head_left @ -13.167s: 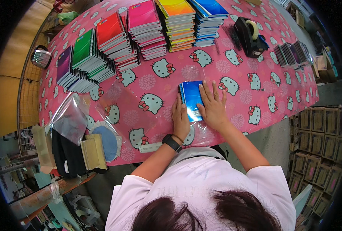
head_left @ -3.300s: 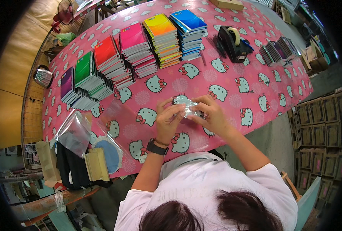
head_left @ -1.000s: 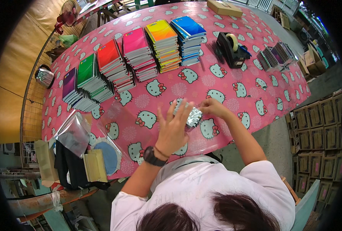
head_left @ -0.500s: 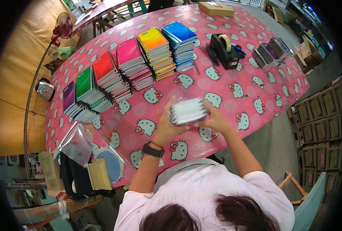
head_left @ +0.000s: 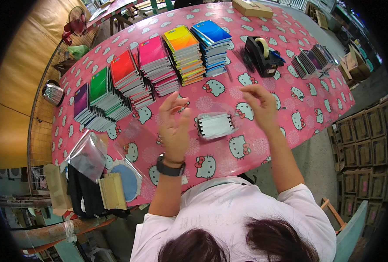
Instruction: The person places notebooks into plastic bags, folds the bags, and applies tape from a dispenser to seal them.
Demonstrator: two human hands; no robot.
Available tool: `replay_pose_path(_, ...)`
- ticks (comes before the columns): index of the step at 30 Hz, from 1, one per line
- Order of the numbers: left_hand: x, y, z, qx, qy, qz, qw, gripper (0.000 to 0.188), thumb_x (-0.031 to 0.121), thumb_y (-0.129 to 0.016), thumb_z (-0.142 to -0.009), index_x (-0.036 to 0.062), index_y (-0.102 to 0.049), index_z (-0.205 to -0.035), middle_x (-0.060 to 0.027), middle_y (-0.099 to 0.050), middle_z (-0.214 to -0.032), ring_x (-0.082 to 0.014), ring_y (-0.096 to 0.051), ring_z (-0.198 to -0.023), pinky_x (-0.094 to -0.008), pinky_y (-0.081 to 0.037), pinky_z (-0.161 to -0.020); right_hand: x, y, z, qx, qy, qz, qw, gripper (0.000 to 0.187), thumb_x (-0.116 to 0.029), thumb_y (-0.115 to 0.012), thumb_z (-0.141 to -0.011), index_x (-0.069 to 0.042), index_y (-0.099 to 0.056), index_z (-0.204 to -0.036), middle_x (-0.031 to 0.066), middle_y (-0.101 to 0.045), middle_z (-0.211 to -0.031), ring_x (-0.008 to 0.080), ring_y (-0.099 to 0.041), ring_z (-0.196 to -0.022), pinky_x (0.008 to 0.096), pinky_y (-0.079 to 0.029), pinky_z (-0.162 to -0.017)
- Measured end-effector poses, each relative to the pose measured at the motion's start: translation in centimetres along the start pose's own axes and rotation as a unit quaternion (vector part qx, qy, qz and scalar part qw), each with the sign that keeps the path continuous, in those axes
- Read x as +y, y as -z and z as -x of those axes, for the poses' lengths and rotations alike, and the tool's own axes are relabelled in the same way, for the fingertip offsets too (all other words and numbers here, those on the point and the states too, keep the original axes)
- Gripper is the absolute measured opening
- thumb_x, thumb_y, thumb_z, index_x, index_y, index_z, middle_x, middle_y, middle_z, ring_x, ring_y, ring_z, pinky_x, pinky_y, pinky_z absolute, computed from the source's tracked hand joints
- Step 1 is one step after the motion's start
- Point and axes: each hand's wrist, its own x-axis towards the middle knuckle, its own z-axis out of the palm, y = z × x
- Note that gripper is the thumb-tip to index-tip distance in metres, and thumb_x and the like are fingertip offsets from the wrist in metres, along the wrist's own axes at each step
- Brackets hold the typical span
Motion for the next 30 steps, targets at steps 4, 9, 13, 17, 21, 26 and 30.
replay_pose_path(4,-2.8,5.4,3.1,-0.124,-0.033,-0.22,0.967,0.029,-0.006,-0.057,-0.076,0.0043,-0.063,-0.102,-0.0088,-0.061,-0.109,-0.023,-0.056,-0.101,-0.0326,-0.042,-0.09,3.9,3.9,2.9,-0.178,-0.002,-0.012,0.984,0.038,0.007,-0.047,-0.065,-0.004,-0.067,-0.095,0.008,-0.066,-0.095,0.0207,-0.057,-0.091,0.0316,-0.043,-0.087)
replay_pose_path(9,-3.3,4.3,6.3,-0.253,-0.075,-0.313,0.912,0.05,-0.012,-0.052,-0.067,0.0068,-0.061,-0.113,-0.009,-0.056,-0.122,-0.03,-0.049,-0.114,-0.0374,-0.039,-0.096,3.8,2.0,4.5,-0.28,0.064,0.018,0.958,0.059,0.008,-0.042,-0.051,-0.007,-0.068,-0.101,0.0027,-0.062,-0.116,0.0266,-0.044,-0.116,0.0379,-0.031,-0.104)
replay_pose_path(13,-3.6,4.4,6.2,-0.301,-0.071,-0.319,0.896,0.061,-0.009,-0.052,-0.065,0.0077,-0.055,-0.124,-0.0091,-0.049,-0.132,-0.0322,-0.038,-0.127,-0.0407,-0.032,-0.104,3.9,1.8,3.9,-0.317,0.089,0.043,0.943,0.066,0.008,-0.044,-0.05,-0.014,-0.068,-0.107,-0.001,-0.056,-0.127,0.0311,-0.037,-0.124,0.0426,-0.028,-0.106)
replay_pose_path(17,-3.5,4.9,5.9,-0.339,-0.066,-0.341,0.875,0.067,-0.006,-0.055,-0.065,0.0099,-0.049,-0.13,-0.0076,-0.044,-0.137,-0.0334,-0.032,-0.131,-0.0443,-0.029,-0.105,3.2,1.8,2.9,-0.357,0.164,0.178,0.902,0.073,0.008,-0.05,-0.05,-0.025,-0.066,-0.113,-0.0022,-0.047,-0.137,0.0348,-0.029,-0.132,0.0507,-0.024,-0.106)
replay_pose_path(21,-3.1,5.3,4.7,-0.402,-0.077,-0.346,0.844,0.07,-0.006,-0.056,-0.065,0.013,-0.047,-0.132,-0.0058,-0.042,-0.139,-0.036,-0.027,-0.133,-0.0494,-0.026,-0.105,3.0,1.8,2.4,-0.427,0.153,0.201,0.868,0.077,0.006,-0.058,-0.052,-0.033,-0.061,-0.118,-0.003,-0.037,-0.144,0.0373,-0.022,-0.136,0.0572,-0.02,-0.107)
replay_pose_path(26,-3.9,4.9,3.5,-0.44,-0.071,-0.336,0.83,0.075,-0.007,-0.057,-0.063,0.0173,-0.046,-0.132,-0.0058,-0.038,-0.142,-0.038,-0.022,-0.135,-0.0512,-0.022,-0.109,2.7,1.2,1.4,-0.461,0.132,0.213,0.851,0.081,0.002,-0.066,-0.054,-0.036,-0.056,-0.124,-0.0023,-0.028,-0.149,0.0394,-0.017,-0.137,0.0604,-0.016,-0.108)
replay_pose_path(30,-4.2,3.9,3.3,-0.453,-0.078,-0.348,0.817,0.077,-0.008,-0.059,-0.062,0.0192,-0.046,-0.133,-0.0057,-0.035,-0.144,-0.038,-0.018,-0.137,-0.0517,-0.02,-0.11,2.2,1.0,1.1,-0.47,0.126,0.227,0.844,0.082,0.0,-0.069,-0.054,-0.037,-0.054,-0.125,-0.0001,-0.025,-0.15,0.0407,-0.015,-0.137,0.0611,-0.016,-0.108)
